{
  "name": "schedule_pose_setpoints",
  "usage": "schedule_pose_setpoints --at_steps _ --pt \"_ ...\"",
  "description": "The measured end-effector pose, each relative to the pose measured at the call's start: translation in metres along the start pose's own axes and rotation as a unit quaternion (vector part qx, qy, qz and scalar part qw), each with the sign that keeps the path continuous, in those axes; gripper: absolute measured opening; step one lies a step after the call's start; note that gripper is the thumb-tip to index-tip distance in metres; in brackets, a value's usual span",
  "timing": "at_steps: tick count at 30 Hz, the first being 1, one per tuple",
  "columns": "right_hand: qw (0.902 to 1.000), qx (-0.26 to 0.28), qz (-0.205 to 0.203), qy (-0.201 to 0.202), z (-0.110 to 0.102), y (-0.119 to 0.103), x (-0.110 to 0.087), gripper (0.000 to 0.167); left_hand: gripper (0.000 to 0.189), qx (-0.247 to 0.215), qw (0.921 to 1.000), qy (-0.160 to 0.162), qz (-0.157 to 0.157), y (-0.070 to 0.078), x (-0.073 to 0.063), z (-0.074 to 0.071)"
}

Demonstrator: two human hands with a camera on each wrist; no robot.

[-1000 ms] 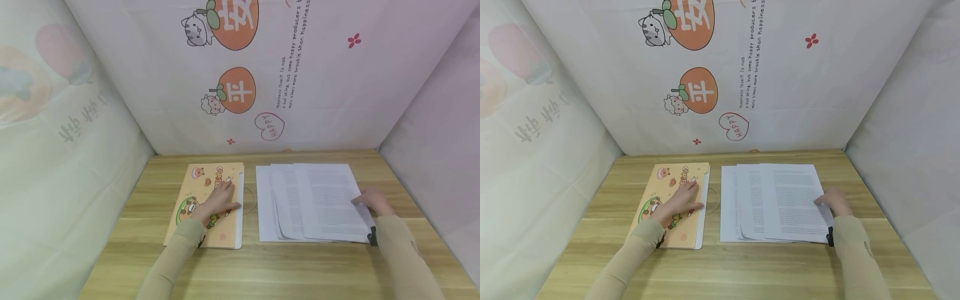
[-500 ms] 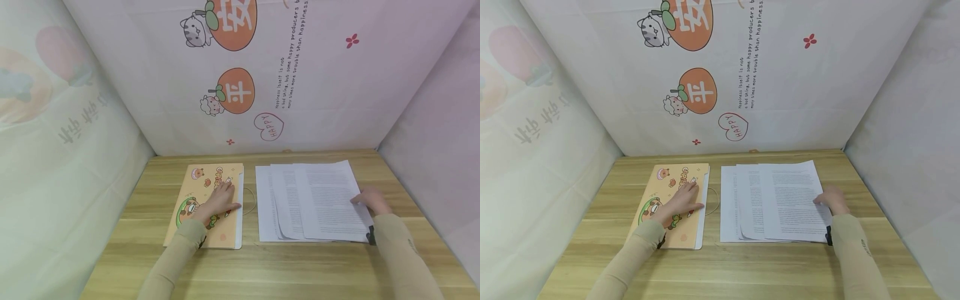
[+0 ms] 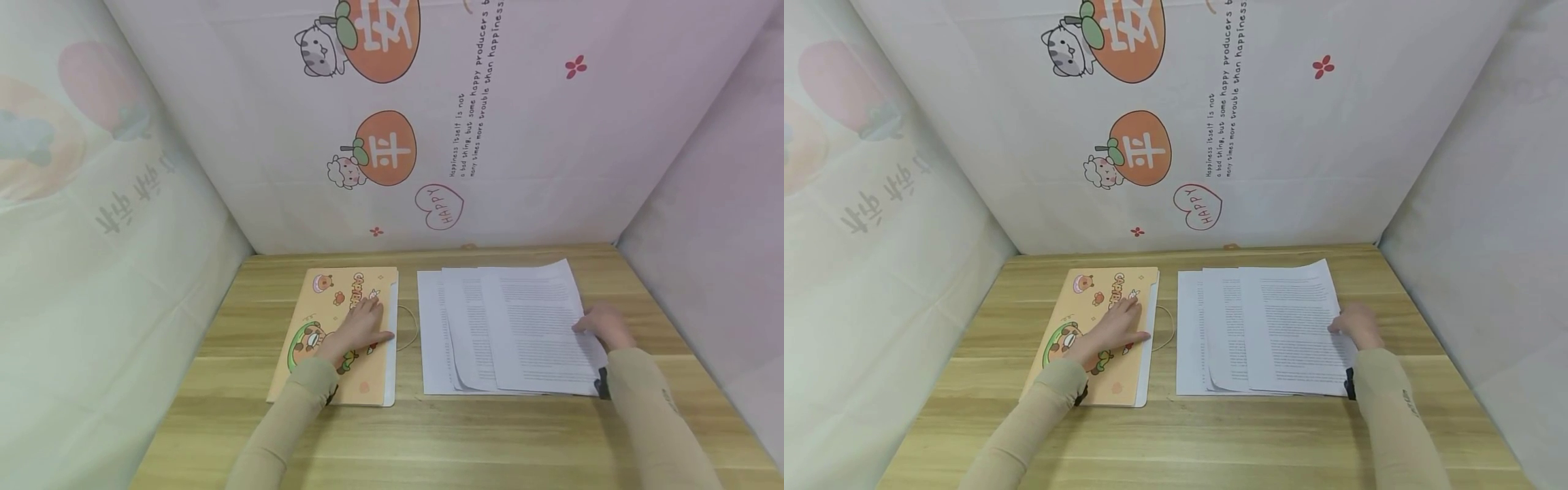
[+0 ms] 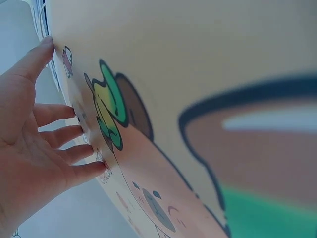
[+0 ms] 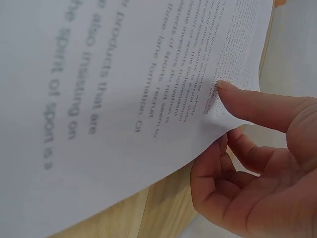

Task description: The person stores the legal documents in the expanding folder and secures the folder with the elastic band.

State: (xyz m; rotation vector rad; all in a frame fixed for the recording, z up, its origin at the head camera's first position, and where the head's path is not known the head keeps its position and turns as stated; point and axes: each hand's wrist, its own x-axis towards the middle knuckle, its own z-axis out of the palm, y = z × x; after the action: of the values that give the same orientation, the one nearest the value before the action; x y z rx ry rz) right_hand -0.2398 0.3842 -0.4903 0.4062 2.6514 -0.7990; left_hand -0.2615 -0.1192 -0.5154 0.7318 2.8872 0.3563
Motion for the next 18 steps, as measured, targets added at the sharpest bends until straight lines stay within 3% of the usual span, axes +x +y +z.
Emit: schedule_pose_setpoints --at_steps 10,18 --pt "0.9963 -0.077 -0.006 0.037 0.0041 -0.0078 -0.0006 0.050 0.080 -0.002 1.0000 0.008 0.004 0.0007 0.0011 0.0015" --pt "0.9976 -0.057 -0.001 0.041 0.0034 -0.0094 -0.0048 0.048 0.079 0.004 1.0000 0.003 0.000 -0.0010 0.0038 0.0044"
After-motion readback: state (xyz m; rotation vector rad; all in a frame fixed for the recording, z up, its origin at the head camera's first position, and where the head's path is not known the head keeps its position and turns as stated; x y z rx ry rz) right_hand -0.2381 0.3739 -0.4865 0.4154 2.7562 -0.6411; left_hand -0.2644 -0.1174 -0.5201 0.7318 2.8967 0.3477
